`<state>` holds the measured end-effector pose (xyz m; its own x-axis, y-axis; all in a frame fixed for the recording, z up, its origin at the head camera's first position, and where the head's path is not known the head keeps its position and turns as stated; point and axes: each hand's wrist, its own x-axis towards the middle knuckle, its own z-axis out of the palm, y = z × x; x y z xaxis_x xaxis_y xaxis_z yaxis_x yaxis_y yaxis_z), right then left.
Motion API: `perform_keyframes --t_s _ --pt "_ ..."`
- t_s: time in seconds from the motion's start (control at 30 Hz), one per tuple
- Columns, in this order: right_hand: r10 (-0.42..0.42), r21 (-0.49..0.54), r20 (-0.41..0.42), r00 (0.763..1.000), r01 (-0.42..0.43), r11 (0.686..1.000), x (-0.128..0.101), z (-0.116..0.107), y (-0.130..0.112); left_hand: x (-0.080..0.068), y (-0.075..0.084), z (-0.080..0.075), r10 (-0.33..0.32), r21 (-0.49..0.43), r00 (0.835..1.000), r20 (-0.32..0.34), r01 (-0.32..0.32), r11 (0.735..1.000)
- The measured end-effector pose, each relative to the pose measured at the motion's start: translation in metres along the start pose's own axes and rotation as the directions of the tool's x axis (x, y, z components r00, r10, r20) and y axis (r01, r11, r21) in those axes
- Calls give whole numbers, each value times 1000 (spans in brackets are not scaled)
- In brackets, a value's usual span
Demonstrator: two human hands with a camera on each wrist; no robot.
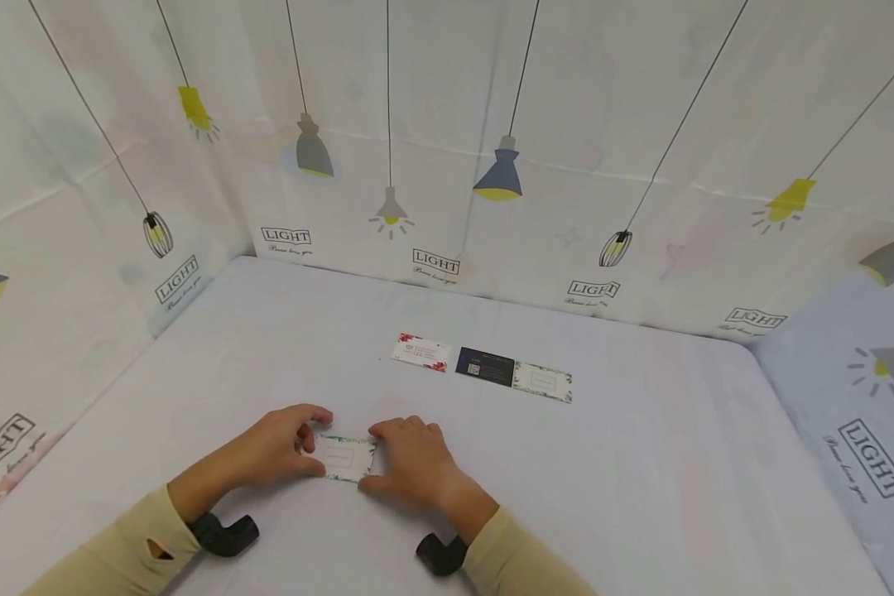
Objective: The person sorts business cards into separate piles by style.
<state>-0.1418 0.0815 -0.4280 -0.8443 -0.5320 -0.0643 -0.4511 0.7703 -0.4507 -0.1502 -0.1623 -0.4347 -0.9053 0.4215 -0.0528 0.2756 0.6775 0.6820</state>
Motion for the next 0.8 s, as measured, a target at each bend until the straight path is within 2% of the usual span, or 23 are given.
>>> perform_keyframes --t_s 0.23,0.5,0.8 --pt "-10 -28 -4 1000 10 1000 2 1 -5 0 -2 1 7 -8 1000 -3 -7 1000" --pt "-23 -34 -16 1000 22 999 1 -1 1 0 -1 -1 51 29 997 56 -53 998" --pt "-32 78 -38 999 35 996 -5 -15 13 -3 -4 -2 98 26 994 56 -99 995"
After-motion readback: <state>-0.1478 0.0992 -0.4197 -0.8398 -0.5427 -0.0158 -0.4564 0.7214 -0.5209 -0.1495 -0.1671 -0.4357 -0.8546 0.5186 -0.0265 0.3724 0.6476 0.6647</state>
